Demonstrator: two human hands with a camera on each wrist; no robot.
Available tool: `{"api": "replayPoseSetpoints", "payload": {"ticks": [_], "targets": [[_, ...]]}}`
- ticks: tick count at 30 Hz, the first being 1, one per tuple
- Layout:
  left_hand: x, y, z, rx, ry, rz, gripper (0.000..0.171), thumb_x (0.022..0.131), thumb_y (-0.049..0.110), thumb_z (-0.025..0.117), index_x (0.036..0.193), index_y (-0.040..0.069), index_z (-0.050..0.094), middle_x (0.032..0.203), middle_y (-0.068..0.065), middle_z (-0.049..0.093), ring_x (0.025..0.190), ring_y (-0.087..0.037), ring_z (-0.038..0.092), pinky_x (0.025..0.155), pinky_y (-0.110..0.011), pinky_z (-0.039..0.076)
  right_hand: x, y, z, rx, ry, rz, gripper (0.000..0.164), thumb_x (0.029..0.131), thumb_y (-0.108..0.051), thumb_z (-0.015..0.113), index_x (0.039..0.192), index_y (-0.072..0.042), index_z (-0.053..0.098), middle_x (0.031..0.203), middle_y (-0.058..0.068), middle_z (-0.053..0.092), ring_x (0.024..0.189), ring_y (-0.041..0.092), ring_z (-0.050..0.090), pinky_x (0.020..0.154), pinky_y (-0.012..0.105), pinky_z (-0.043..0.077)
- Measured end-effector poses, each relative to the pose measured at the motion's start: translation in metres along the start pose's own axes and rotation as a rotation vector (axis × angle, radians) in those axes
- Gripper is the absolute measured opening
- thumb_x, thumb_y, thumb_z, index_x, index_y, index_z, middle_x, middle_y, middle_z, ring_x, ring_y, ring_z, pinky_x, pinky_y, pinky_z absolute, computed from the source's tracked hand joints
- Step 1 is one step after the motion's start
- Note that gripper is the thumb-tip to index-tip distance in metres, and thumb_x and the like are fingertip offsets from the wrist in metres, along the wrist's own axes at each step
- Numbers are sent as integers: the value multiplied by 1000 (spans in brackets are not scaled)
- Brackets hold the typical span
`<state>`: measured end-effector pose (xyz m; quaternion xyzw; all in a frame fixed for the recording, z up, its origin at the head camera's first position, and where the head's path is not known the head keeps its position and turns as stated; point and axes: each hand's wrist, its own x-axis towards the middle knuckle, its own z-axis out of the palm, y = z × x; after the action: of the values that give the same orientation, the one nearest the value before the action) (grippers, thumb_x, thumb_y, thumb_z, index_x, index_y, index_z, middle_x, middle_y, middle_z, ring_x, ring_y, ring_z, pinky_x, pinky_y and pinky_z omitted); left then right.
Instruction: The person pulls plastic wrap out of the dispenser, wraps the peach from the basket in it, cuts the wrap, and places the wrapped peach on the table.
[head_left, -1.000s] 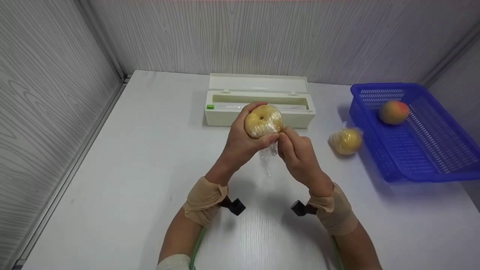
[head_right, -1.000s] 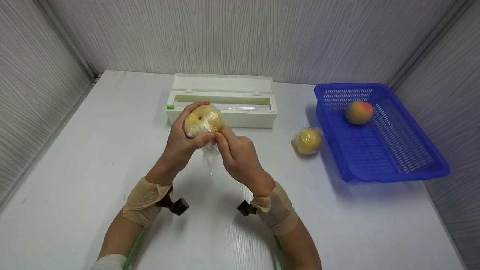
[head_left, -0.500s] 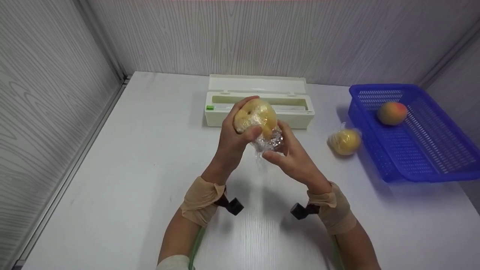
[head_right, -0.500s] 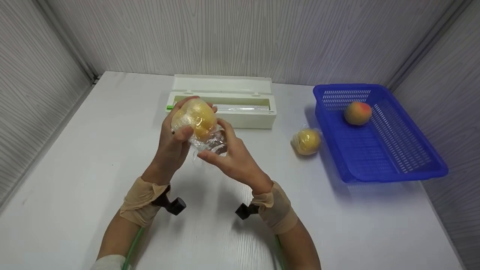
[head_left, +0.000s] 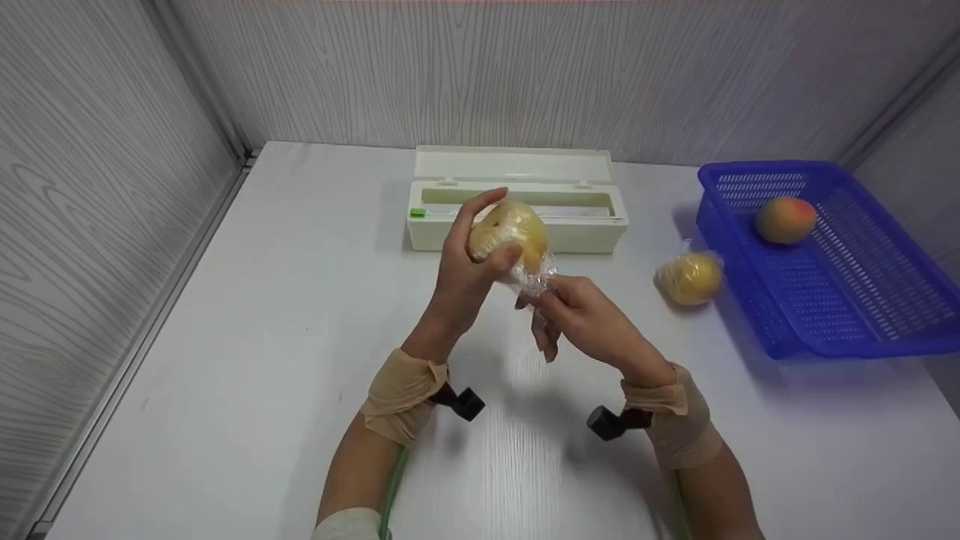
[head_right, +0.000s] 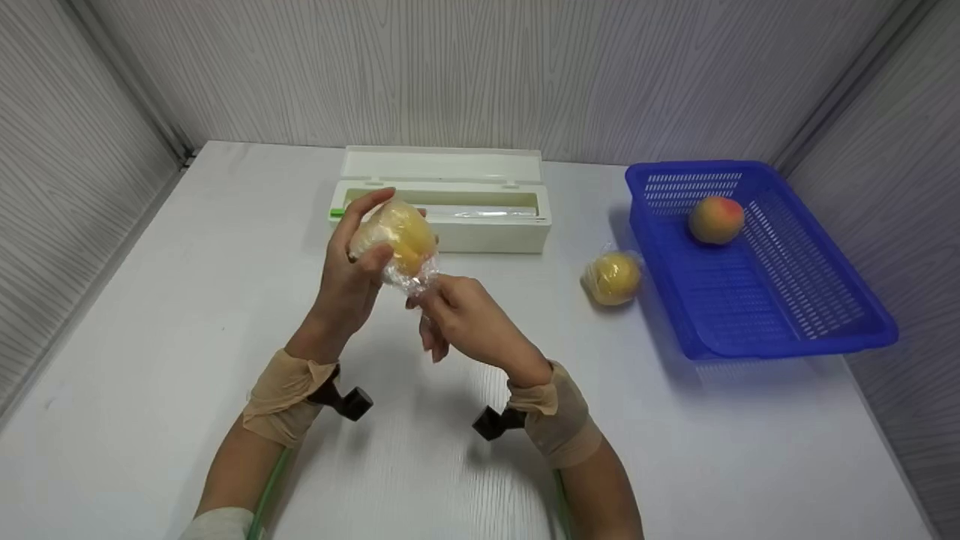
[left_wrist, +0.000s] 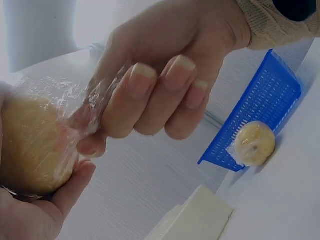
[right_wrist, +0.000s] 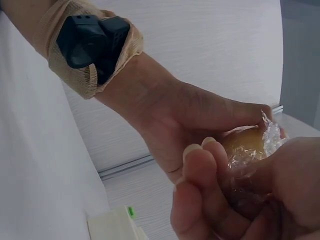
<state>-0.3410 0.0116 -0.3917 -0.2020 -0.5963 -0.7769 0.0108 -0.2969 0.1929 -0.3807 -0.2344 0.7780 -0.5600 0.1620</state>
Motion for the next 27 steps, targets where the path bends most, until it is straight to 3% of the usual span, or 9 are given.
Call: {"api": "replayPoseSetpoints", "payload": {"ticks": [3, 7, 12, 15, 18, 23, 27], "targets": [[4, -4, -5, -22, 18, -17, 72, 78, 41, 63, 145, 24, 41, 122, -15, 53, 99, -24, 62, 78, -39, 58, -1, -1, -3, 14, 13, 18, 34, 108, -26, 40, 106, 2, 59, 63, 12, 62, 49, 19, 63, 52, 37, 56], [8, -11, -8, -26, 32, -27, 68, 81, 41, 58, 144, 23, 42, 118, -15, 54, 94, -22, 63, 75, -37, 58, -4, -4, -3, -56, 69, 6, 35, 108, -27, 39, 102, 0, 61, 61, 13, 63, 48, 20, 63, 51, 39, 55], [8, -19, -8, 102, 44, 39, 66, 81, 39, 62, 143, 24, 44, 117, -14, 56, 95, -22, 62, 72, -36, 59, -6, -5, 3, -168, 163, -15, 31, 107, -22, 41, 95, -2, 62, 58, 12, 62, 44, 20, 61, 45, 37, 53], [7, -23, -6, 266, 57, 152, 68, 80, 35, 67, 142, 22, 45, 120, -11, 57, 97, -20, 61, 72, -34, 58, -5, -5, 8, -213, 211, -10, 28, 107, -18, 42, 93, -4, 62, 56, 9, 63, 43, 19, 61, 44, 37, 53], [5, -28, -3, 460, 79, 326, 69, 79, 31, 72, 141, 16, 47, 126, -8, 57, 103, -16, 58, 80, -32, 56, 0, -3, 9, -161, 218, -3, 31, 107, -21, 40, 95, -3, 62, 62, 11, 67, 49, 22, 66, 51, 39, 57], [4, -35, 4, 690, 90, 621, 68, 80, 29, 79, 137, 11, 47, 133, -14, 47, 121, -20, 51, 98, -33, 50, 6, 4, 3, 60, 177, 10, 36, 108, -20, 35, 113, 3, 62, 93, 21, 73, 78, 27, 73, 72, 41, 61], [2, -37, 9, 759, 48, 718, 64, 84, 32, 78, 137, 17, 44, 139, -19, 38, 126, -26, 47, 101, -35, 49, 5, 5, -4, 232, 149, 27, 37, 102, -7, 32, 129, 5, 56, 118, 18, 66, 100, 23, 69, 90, 40, 57]]}}
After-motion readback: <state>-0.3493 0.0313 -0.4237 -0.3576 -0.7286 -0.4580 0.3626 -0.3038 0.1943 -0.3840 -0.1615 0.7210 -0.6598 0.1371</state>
